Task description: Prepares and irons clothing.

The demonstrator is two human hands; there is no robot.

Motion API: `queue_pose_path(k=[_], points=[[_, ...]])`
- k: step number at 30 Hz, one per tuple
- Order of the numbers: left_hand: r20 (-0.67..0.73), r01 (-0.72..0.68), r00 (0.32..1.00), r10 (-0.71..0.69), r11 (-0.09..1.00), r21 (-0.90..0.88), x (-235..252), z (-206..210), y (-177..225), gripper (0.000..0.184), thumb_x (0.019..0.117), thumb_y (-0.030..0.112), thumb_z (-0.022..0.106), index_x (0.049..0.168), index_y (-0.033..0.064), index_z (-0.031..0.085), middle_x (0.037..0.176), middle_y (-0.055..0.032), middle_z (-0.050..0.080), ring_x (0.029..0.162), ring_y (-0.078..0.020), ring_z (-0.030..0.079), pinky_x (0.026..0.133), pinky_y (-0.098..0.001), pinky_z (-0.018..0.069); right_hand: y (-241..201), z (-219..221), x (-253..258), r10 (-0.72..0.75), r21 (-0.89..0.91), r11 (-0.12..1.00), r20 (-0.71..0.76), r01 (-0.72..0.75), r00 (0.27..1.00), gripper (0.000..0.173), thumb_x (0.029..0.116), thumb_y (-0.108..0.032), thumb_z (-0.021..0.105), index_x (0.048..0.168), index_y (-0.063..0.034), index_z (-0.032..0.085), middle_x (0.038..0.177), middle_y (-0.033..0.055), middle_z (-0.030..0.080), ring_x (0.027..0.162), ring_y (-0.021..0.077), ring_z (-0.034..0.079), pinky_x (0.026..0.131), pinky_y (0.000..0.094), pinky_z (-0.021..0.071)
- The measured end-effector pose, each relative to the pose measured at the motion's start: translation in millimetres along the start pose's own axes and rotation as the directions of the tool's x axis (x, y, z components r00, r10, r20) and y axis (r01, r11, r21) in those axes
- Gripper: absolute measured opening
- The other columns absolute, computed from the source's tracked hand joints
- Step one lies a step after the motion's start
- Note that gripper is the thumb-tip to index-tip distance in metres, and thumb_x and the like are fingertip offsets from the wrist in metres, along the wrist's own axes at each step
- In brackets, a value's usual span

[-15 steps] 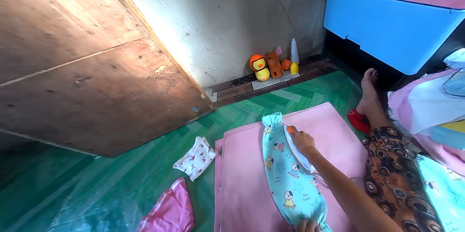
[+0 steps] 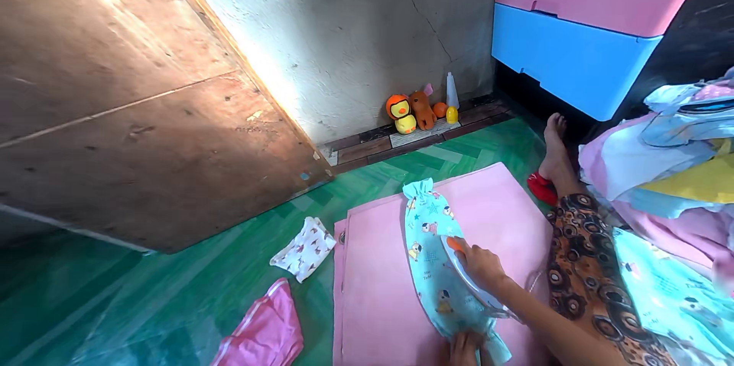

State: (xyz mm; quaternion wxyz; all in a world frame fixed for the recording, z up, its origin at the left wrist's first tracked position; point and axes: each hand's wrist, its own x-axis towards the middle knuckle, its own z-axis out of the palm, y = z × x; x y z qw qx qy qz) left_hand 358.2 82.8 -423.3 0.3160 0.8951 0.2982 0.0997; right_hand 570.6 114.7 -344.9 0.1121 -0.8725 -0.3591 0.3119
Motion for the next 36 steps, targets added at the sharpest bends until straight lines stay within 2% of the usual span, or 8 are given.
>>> queue_pose_path(k=[5,11,15,20,26,31,36], points=[[0.006,-0.007,1.000,0.007,0.999,0.037,1.2,3.2,-2.2,0.026,0.0958,0.019,0.062,0.109,0.0040,0.078,0.115,-0.0149,0.074,0.114,-0.0361,0.067,0.102,-0.0594,0.0472,11.3,14.6,-25.9,-0.008,-0.047,0.999,0.021,0.009,1.000,0.052,0.1123,-0.043,0.035,0.163,-0.0316,0.030,0.131,0.0245,0.064,0.114,0.0445,0.067,0.093,0.0592,0.0536],[0.008,0.010,1.000,-0.010,0.999,0.051,2.0,5.5,-4.2,0.026,0.0961,0.021,0.062,0.109,0.0059,0.079,0.116,-0.0130,0.074,0.115,-0.0342,0.067,0.105,-0.0611,0.0442,6.6,16.5,-22.6,0.024,-0.073,0.997,-0.013,-0.025,1.000,0.052,0.1124,-0.044,0.034,0.163,-0.0322,0.031,0.131,0.0235,0.065,0.111,0.0432,0.068,0.091,0.0570,0.0545],[-0.004,0.014,1.000,-0.014,1.000,0.021,3.6,5.6,-5.2,0.025,0.0964,0.020,0.061,0.109,0.0079,0.079,0.115,-0.0119,0.075,0.114,-0.0337,0.068,0.103,-0.0588,0.0471,-4.7,7.8,-0.7,0.038,-0.052,0.998,-0.026,-0.040,0.999,0.053,0.1127,-0.043,0.033,0.164,-0.0296,0.030,0.134,0.0234,0.063,0.114,0.0426,0.067,0.094,0.0566,0.0538],[0.000,0.024,1.000,-0.024,1.000,-0.018,5.5,0.1,-0.3,0.025,0.0980,0.018,0.060,0.109,0.0056,0.079,0.113,-0.0139,0.075,0.113,-0.0341,0.068,0.103,-0.0542,0.0493,-26.4,-11.5,35.3,0.044,-0.033,0.998,-0.037,-0.045,0.998,0.053,0.1132,-0.041,0.033,0.164,-0.0266,0.029,0.135,0.0241,0.063,0.117,0.0425,0.066,0.096,0.0565,0.0530],[-0.002,0.073,0.997,-0.073,0.997,-0.027,8.5,3.7,-1.8,0.023,0.0966,0.018,0.061,0.105,0.0053,0.079,0.111,-0.0122,0.076,0.111,-0.0321,0.069,0.105,-0.0541,0.0472,-53.2,-31.0,80.7,0.047,0.008,0.999,-0.059,-0.047,0.997,0.052,0.1131,-0.039,0.034,0.163,-0.0251,0.032,0.133,0.0241,0.064,0.121,0.0428,0.065,0.098,0.0576,0.0521],[-0.011,0.082,0.997,-0.082,0.996,-0.047,9.8,6.8,-5.6,0.023,0.0960,0.019,0.062,0.103,0.0071,0.080,0.109,-0.0100,0.076,0.107,-0.0302,0.070,0.101,-0.0566,0.0469,-70.3,-40.5,110.2,0.051,0.014,0.999,-0.069,-0.050,0.996,0.051,0.1133,-0.037,0.034,0.163,-0.0242,0.032,0.133,0.0242,0.065,0.122,0.0427,0.064,0.098,0.0580,0.0519],[0.000,0.090,0.996,-0.090,0.995,-0.035,9.1,8.1,-7.7,0.024,0.0963,0.021,0.061,0.102,0.0079,0.080,0.110,-0.0084,0.076,0.107,-0.0281,0.070,0.102,-0.0549,0.0469,-78.2,-44.6,121.9,0.064,0.006,0.998,-0.066,-0.063,0.996,0.051,0.1133,-0.037,0.033,0.163,-0.0245,0.032,0.133,0.0227,0.065,0.124,0.0418,0.064,0.099,0.0577,0.0514]])
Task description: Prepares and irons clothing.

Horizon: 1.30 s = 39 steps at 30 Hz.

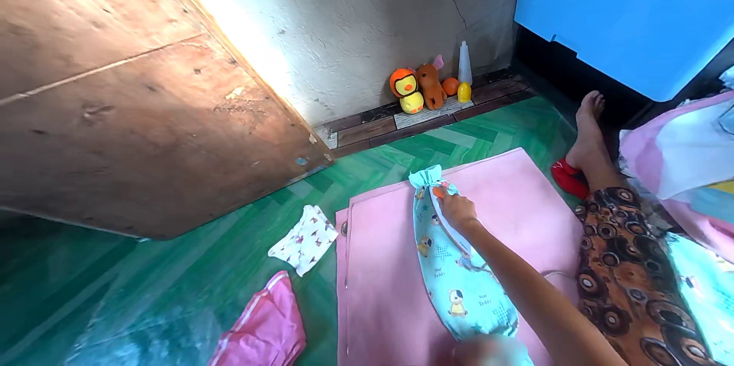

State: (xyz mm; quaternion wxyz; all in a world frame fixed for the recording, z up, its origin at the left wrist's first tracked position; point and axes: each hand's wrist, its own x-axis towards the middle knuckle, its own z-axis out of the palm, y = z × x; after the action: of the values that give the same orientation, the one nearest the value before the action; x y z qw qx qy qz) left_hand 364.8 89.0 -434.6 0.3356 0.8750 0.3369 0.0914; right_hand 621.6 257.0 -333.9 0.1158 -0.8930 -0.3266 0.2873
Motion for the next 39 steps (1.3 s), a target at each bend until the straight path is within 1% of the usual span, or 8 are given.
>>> queue_pose_path(k=[8,14,18,22,25,29,35,39], points=[[-0.039,0.002,0.999,-0.002,1.000,-0.008,-0.9,-5.5,4.8,0.023,0.0958,0.018,0.062,0.102,0.0057,0.079,0.108,-0.0116,0.076,0.107,-0.0315,0.070,0.103,-0.0576,0.0456,16.1,14.6,-24.6,-0.102,-0.040,0.994,0.047,0.104,0.994,0.052,0.1126,-0.040,0.036,0.163,-0.0298,0.032,0.131,0.0240,0.066,0.122,0.0441,0.064,0.099,0.0602,0.0503],[-0.082,-0.004,0.997,0.004,1.000,-0.006,-1.1,-5.2,1.9,0.025,0.0972,0.019,0.060,0.104,0.0030,0.079,0.107,-0.0147,0.076,0.108,-0.0333,0.070,0.103,-0.0552,0.0482,40.6,32.9,-64.9,-0.264,-0.111,0.954,0.130,0.279,0.956,0.052,0.1125,-0.040,0.035,0.163,-0.0305,0.032,0.130,0.0264,0.065,0.119,0.0471,0.064,0.098,0.0626,0.0501],[-0.116,0.004,0.993,-0.009,0.999,-0.044,-1.4,-8.9,1.3,0.025,0.0959,0.019,0.062,0.102,0.0015,0.079,0.105,-0.0166,0.076,0.105,-0.0346,0.071,0.099,-0.0566,0.0498,63.7,37.5,-88.3,-0.426,-0.146,0.873,0.235,0.465,0.874,0.051,0.1117,-0.039,0.040,0.161,-0.0305,0.037,0.126,0.0280,0.066,0.115,0.0488,0.065,0.096,0.0652,0.0493],[-0.113,0.005,0.993,-0.014,0.997,-0.077,-0.8,-11.9,2.7,0.024,0.0960,0.018,0.063,0.102,0.0010,0.078,0.106,-0.0168,0.075,0.105,-0.0349,0.071,0.097,-0.0551,0.0524,96.8,40.0,-102.1,-0.599,-0.165,0.734,0.298,0.658,0.743,0.047,0.1104,-0.037,0.045,0.157,-0.0284,0.046,0.121,0.0267,0.069,0.108,0.0483,0.068,0.091,0.0654,0.0514],[-0.087,0.004,0.996,-0.009,0.998,-0.063,-0.3,-11.3,4.6,0.025,0.0966,0.019,0.062,0.103,0.0011,0.078,0.106,-0.0157,0.075,0.105,-0.0328,0.071,0.099,-0.0550,0.0512,114.8,38.8,-107.6,-0.648,-0.180,0.672,0.328,0.718,0.688,0.045,0.1102,-0.038,0.046,0.155,-0.0292,0.048,0.119,0.0257,0.069,0.100,0.0468,0.069,0.085,0.0635,0.0530],[-0.067,-0.005,0.998,0.001,0.998,-0.057,0.9,-6.0,4.1,0.024,0.0970,0.018,0.062,0.103,0.0020,0.078,0.109,-0.0146,0.075,0.106,-0.0305,0.071,0.101,-0.0555,0.0506,113.1,42.6,-112.5,-0.631,-0.215,0.686,0.301,0.695,0.715,0.046,0.1108,-0.040,0.043,0.155,-0.0294,0.049,0.118,0.0277,0.068,0.098,0.0477,0.069,0.084,0.0627,0.0528],[0.034,0.009,0.999,-0.008,0.999,-0.047,4.6,-4.4,1.3,0.025,0.0971,0.018,0.060,0.107,0.0021,0.077,0.117,-0.0179,0.072,0.117,-0.0353,0.065,0.105,-0.0530,0.0475,70.3,51.6,-104.4,-0.457,-0.209,0.849,0.175,0.486,0.872,0.048,0.1126,-0.040,0.037,0.160,-0.0306,0.041,0.127,0.0300,0.064,0.106,0.0491,0.067,0.089,0.0628,0.0527],[0.028,-0.004,1.000,0.006,0.998,-0.065,5.9,-7.0,1.2,0.024,0.0967,0.017,0.060,0.105,0.0021,0.077,0.114,-0.0166,0.073,0.114,-0.0337,0.067,0.102,-0.0520,0.0500,36.1,45.7,-76.2,-0.369,-0.186,0.901,0.143,0.391,0.918,0.050,0.1127,-0.040,0.036,0.162,-0.0327,0.035,0.131,0.0276,0.064,0.112,0.0478,0.066,0.094,0.0622,0.0512]])
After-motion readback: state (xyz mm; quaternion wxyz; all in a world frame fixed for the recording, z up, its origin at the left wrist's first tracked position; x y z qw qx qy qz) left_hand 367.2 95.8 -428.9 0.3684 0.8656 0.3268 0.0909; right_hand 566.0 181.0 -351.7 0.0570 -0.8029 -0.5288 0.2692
